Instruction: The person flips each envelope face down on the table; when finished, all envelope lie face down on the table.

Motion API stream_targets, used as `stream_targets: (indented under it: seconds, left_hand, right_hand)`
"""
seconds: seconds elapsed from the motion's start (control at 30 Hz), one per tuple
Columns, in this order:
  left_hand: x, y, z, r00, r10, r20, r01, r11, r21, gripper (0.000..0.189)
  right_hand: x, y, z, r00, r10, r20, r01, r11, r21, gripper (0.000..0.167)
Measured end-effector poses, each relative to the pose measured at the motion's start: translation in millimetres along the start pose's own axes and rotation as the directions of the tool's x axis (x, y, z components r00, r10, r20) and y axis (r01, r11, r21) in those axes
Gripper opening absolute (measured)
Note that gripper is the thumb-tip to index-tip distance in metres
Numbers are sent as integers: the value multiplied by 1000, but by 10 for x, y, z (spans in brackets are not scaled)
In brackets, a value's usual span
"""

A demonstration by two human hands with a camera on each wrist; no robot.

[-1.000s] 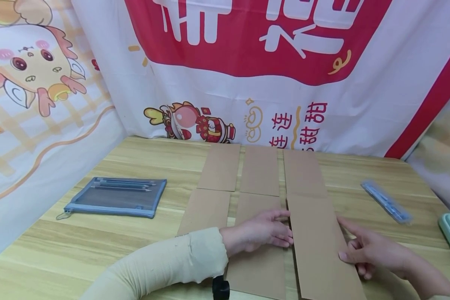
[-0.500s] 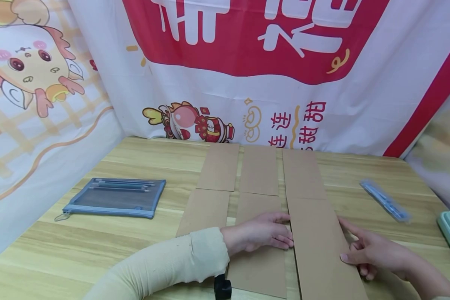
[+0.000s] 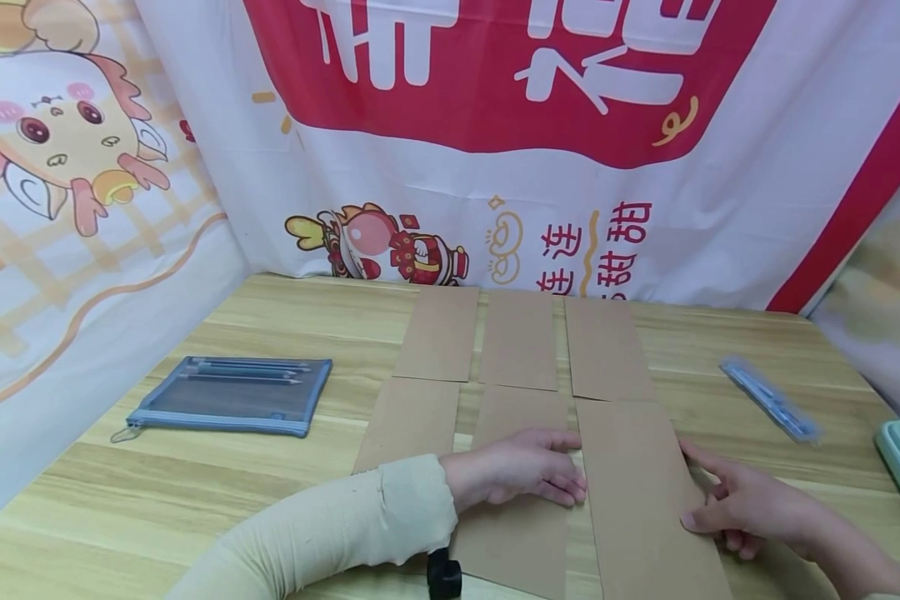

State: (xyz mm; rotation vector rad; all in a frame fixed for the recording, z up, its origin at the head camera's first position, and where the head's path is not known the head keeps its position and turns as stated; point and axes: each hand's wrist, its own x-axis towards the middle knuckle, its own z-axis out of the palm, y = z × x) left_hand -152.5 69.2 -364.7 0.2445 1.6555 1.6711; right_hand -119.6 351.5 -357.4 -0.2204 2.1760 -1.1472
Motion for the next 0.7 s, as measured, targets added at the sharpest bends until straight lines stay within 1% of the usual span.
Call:
stream_targets:
  seconds: [0.2, 0.33, 0.43, 0.47, 0.53, 0.6, 0.67, 0.7]
  left_hand:
    - [4, -8, -2, 1000, 3, -5, -3, 1000, -11, 59]
    - [-14, -10, -18, 1000, 11, -16, -12, 1000, -25, 59]
    - [-46, 7, -33, 999, 40, -13, -41, 999, -30, 56]
    - [-64, 19, -45, 998, 56, -10, -57, 998, -32, 55]
    - [-120, 58, -77, 995, 97, -10, -97, 995, -35, 53]
    - [-196, 115, -129, 988, 153, -8, -153, 988, -16, 53]
    - [-301, 189, -199, 979, 202, -2, -202, 979, 30, 53]
    - [-361, 231, -242, 973, 230, -1, -229, 972, 60, 53]
  right_hand:
    - [-9, -13, -2, 998, 54, -39, -56, 997, -54, 92]
    - [24, -33, -13, 997, 60, -38, -62, 996, -64, 92]
    - [27, -52, -12, 998, 50, -38, -52, 996, -71, 89]
    - [27, -68, -11, 997, 49, -52, -53, 995, -83, 88]
    - [29, -110, -12, 996, 28, -79, -36, 994, -107, 85]
    - [33, -181, -12, 993, -14, -120, -4, 990, -143, 82]
    - [39, -290, 2, 982, -81, -173, 48, 981, -189, 79]
    - [50, -355, 15, 971, -134, -198, 91, 972, -215, 77]
